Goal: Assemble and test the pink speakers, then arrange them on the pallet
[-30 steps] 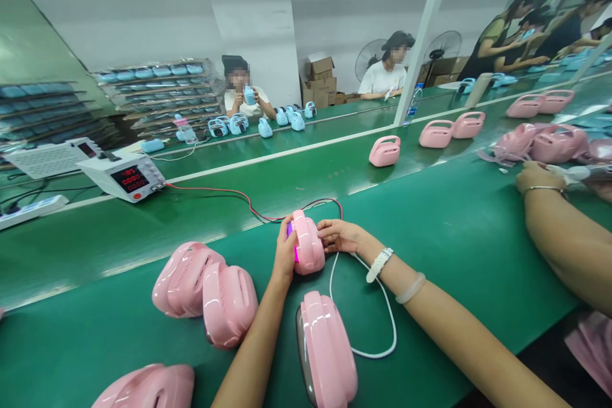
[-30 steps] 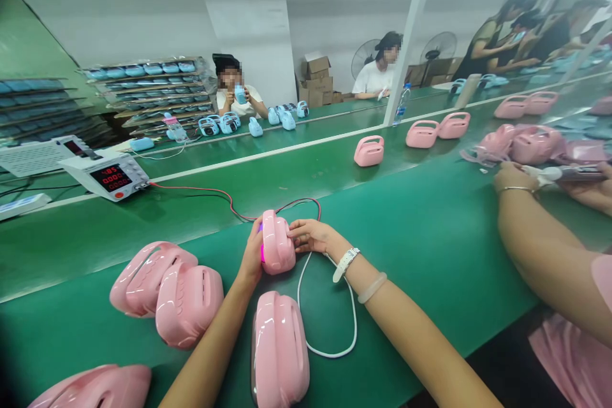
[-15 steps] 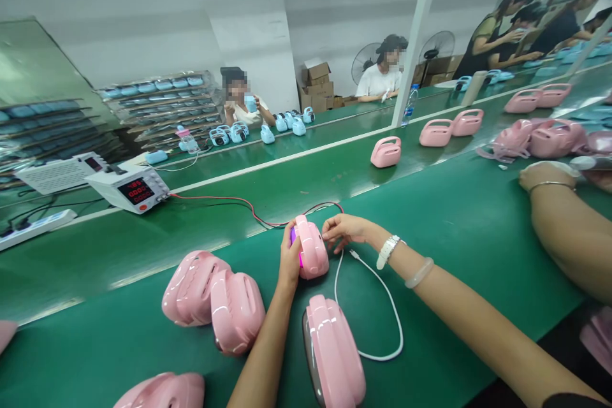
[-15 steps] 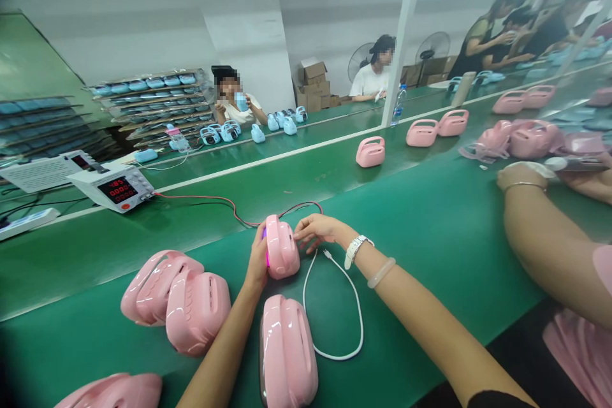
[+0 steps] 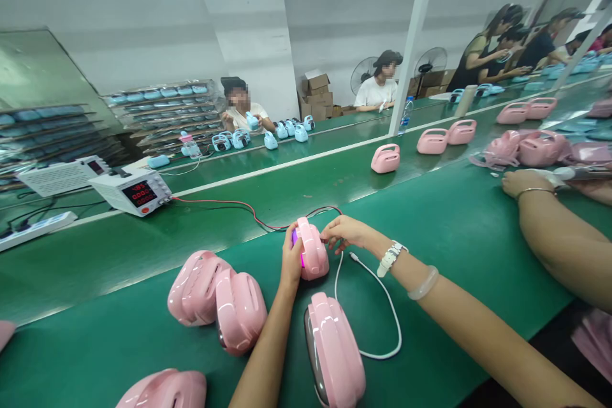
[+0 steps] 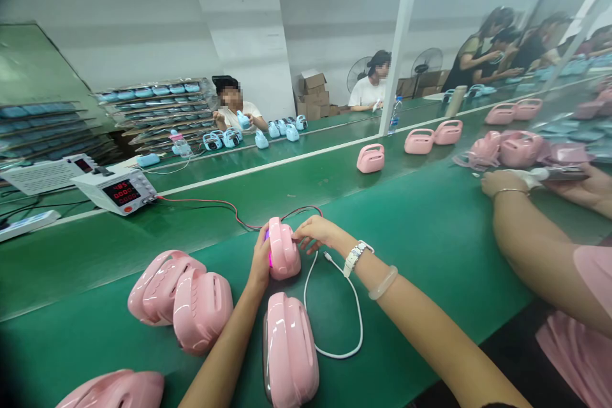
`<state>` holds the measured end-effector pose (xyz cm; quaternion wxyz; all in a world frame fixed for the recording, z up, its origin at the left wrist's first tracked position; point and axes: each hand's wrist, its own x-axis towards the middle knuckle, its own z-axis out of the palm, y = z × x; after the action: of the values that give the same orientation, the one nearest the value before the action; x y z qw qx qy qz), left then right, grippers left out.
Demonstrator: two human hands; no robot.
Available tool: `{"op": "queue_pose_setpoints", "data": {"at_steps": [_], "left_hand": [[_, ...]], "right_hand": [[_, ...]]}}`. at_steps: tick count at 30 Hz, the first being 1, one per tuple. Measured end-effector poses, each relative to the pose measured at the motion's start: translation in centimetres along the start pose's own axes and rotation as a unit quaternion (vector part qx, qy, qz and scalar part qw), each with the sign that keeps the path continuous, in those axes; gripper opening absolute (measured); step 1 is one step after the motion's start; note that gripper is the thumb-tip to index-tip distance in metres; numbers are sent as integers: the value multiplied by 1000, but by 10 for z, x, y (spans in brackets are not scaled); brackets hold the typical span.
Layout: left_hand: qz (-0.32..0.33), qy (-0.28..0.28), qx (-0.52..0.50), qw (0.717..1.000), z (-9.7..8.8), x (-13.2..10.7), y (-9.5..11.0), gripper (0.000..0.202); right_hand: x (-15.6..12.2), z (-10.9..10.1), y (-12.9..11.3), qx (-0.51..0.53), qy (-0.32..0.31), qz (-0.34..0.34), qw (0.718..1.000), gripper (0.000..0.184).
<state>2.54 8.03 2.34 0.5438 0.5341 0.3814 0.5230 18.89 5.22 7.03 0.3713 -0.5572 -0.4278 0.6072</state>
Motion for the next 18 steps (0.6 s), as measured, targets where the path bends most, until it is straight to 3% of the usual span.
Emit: {"op": "queue_pose_setpoints", "data": {"at_steps": [5, 10, 14, 16, 18], "left_hand": [[8, -6, -1, 1000, -1, 0, 3, 44], [-1, -2, -12, 1000, 2, 1, 8, 40], [-9, 8, -29, 1000, 6, 2, 8, 39], [-16, 10, -33, 999, 8, 3, 8, 40], [-24, 6, -36, 999, 9, 3, 8, 42]], "right_hand": [[-7, -3, 1, 5, 30, -1, 1000, 13], [-47, -52, 16, -45, 97, 3, 994, 17], [-83, -100, 40, -178, 144, 61, 972, 19], [-96, -107, 50, -236, 156, 79, 956, 19], [-107, -97, 53, -223, 177, 36, 958, 23]]}}
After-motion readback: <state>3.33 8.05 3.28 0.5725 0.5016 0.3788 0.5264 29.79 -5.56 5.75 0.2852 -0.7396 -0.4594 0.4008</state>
